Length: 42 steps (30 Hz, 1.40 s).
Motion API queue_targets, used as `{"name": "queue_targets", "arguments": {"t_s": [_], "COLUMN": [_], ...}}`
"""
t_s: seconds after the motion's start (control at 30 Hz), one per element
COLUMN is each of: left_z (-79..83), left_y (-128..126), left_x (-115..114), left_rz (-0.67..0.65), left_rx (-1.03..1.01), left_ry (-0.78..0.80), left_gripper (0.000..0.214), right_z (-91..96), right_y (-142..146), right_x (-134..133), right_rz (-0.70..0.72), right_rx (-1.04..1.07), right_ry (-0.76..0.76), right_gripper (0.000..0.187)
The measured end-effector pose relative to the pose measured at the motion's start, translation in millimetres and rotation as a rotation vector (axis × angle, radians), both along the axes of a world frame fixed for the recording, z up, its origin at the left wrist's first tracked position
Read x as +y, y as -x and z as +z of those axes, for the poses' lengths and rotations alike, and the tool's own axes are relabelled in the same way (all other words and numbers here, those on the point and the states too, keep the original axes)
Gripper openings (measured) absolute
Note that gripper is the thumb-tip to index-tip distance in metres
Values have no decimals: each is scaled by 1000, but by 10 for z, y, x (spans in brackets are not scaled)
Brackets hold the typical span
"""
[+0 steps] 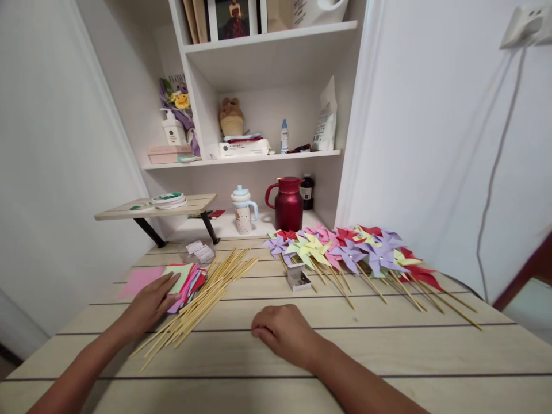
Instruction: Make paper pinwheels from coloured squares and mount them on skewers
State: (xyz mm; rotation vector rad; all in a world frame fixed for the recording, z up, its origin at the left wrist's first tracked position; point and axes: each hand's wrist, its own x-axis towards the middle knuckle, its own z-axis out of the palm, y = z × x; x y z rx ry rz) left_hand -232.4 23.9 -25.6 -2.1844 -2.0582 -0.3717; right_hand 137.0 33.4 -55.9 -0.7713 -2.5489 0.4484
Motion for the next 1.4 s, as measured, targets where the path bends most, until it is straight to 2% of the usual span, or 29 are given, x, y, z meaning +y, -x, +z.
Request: {"name": "queue_targets", "arguments": {"t_s": [0.3,0.63,1.0,1.4], "left_z": [181,248,237,168], "left_y": [-129,-78,-100,-189], "left_x": [12,14,-6,106], "left_rz": [-84,-22,28,123], "left_rx": [-84,-330,-518,-579], "left_ry": [48,51,36,-44], "left_gripper": [44,50,55,39], "right_z": [43,52,85,89], "right_y": [-10,-17,-17,-24], "right_x": [-27,-41,-42,-35], "right_rz": [-13,-33,-34,-32], "right_rx": [6,10,6,11], "right_ry": [33,63,92,94], "right_gripper": [21,19,20,19]}}
